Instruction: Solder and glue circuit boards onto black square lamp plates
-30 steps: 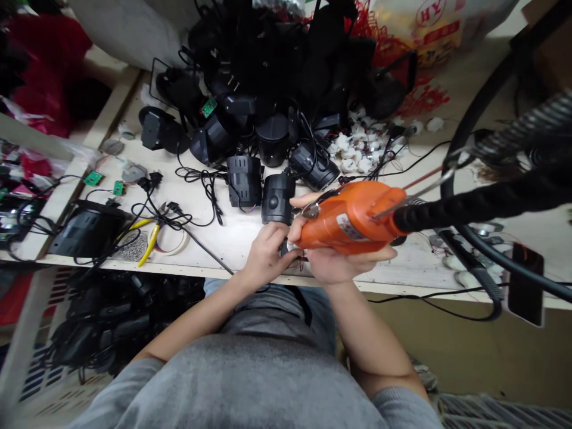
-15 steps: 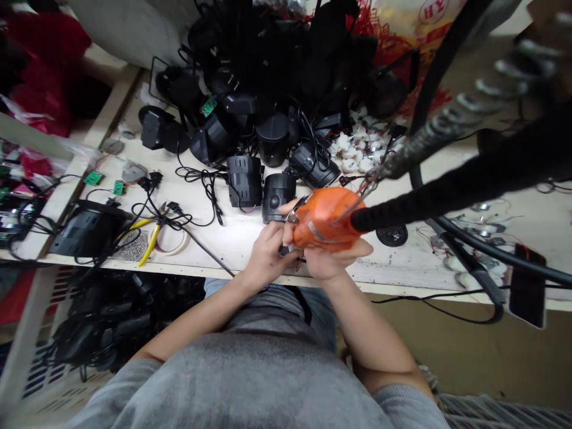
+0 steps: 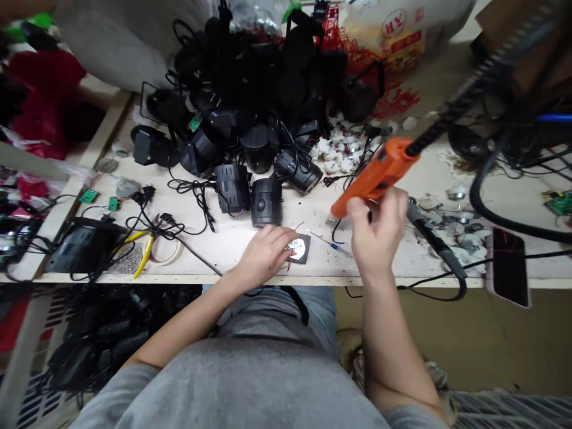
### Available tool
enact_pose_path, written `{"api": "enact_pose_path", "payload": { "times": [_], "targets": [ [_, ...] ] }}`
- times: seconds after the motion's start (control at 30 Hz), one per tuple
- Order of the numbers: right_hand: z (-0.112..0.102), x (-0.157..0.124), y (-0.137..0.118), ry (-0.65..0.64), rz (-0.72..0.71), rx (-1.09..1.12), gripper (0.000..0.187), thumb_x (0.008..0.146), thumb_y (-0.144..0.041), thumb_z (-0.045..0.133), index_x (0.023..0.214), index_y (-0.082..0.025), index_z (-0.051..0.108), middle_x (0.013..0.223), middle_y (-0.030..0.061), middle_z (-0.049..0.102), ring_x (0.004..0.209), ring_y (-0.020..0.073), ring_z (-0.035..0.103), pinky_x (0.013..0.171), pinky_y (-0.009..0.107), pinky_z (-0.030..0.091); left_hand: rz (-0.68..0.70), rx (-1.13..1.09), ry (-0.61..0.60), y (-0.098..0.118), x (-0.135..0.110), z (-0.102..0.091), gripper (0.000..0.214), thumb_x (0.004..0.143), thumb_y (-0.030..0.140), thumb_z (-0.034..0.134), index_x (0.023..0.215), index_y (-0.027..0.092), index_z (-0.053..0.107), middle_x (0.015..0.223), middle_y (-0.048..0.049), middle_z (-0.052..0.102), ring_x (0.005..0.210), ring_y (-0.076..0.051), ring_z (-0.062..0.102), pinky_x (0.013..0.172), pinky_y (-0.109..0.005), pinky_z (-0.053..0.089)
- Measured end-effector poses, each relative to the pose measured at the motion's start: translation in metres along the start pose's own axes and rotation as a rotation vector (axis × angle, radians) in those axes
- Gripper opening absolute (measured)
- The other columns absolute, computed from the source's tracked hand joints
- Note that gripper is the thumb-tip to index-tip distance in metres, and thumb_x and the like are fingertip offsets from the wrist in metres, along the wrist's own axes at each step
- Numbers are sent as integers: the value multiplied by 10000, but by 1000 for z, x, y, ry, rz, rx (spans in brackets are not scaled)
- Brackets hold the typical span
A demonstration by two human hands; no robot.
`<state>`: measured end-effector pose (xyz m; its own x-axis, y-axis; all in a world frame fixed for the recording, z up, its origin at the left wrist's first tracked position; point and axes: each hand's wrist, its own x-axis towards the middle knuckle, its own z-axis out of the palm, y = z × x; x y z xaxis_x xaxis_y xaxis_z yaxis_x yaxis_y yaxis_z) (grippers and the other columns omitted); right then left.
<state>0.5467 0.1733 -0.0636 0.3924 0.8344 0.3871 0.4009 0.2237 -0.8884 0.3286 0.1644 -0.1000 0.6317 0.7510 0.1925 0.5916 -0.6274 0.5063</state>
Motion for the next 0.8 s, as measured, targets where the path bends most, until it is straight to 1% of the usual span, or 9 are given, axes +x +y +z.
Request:
{"api": "enact_pose_path", "payload": {
  "times": [0.07,0.1,0.2,0.27,0.33,0.47,0.57,0.63,0.8],
  "targets": [
    [-8,-24,8,79,-135,-202,469,848,-442,745,1261,-275,598,1228,121,570,1080,306,611,909,491,548,13,24,-31,-1,2,-5,234,977,238,575,1195,162,613,1184,-91,681,1014,-252,566,893,-399,500],
    [-9,-38,11,-16,-193,-262,466,864,-415,732,1279,-260,590,1193,121,593,1068,307,616,881,499,562,22,35,-44,-1,3,-7,232,971,245,589,1185,160,616,1170,-92,683,1004,-253,568,887,-398,501],
    [0,-72,20,-477,-278,-288,592,906,-461,681,1409,-210,492,1288,157,614,1189,329,602,969,536,558,51,65,-81,-2,7,-12,249,962,247,604,1190,146,618,1146,-101,687,996,-260,581,871,-402,506],
    [8,-83,26,-555,-311,-288,635,922,-490,652,1446,-196,450,1320,170,616,1225,327,597,1016,536,545,56,68,-101,-2,9,-15,238,966,247,594,1176,142,630,1124,-107,692,995,-266,597,860,-406,509],
    [13,-84,32,-536,-332,-299,622,931,-502,630,1443,-196,452,1299,164,632,1209,318,611,1016,524,549,41,2,-84,-2,11,-19,218,971,254,583,1149,145,649,1099,-107,699,993,-262,615,868,-406,512],
    [13,-79,37,-556,-332,-320,630,932,-528,615,1445,-204,445,1285,151,641,1191,313,620,994,510,561,-113,-499,142,-1,9,-23,245,938,336,639,1118,177,686,1114,-96,710,1026,-234,646,937,-382,522],
    [11,-79,37,-574,-323,-336,634,944,-532,591,1468,-216,424,1311,143,631,1213,316,612,1008,520,553,-420,-1118,307,-2,-1,-21,335,850,373,732,1129,191,695,1104,-90,728,978,-221,684,902,-363,556],
    [11,-80,36,-572,-319,-345,609,958,-525,570,1469,-226,429,1314,136,632,1219,314,611,1015,522,550,-592,-1470,337,-4,-10,-19,390,765,331,790,1117,188,703,1079,-95,744,966,-243,699,901,-402,574],
    [13,-83,38,-564,-324,-353,578,964,-509,563,1458,-229,450,1312,134,635,1216,306,617,1014,509,555,-778,-1810,367,-8,-34,-17,378,672,125,744,1049,149,724,1128,-130,747,1044,-303,700,1004,-544,537]
  ]
}}
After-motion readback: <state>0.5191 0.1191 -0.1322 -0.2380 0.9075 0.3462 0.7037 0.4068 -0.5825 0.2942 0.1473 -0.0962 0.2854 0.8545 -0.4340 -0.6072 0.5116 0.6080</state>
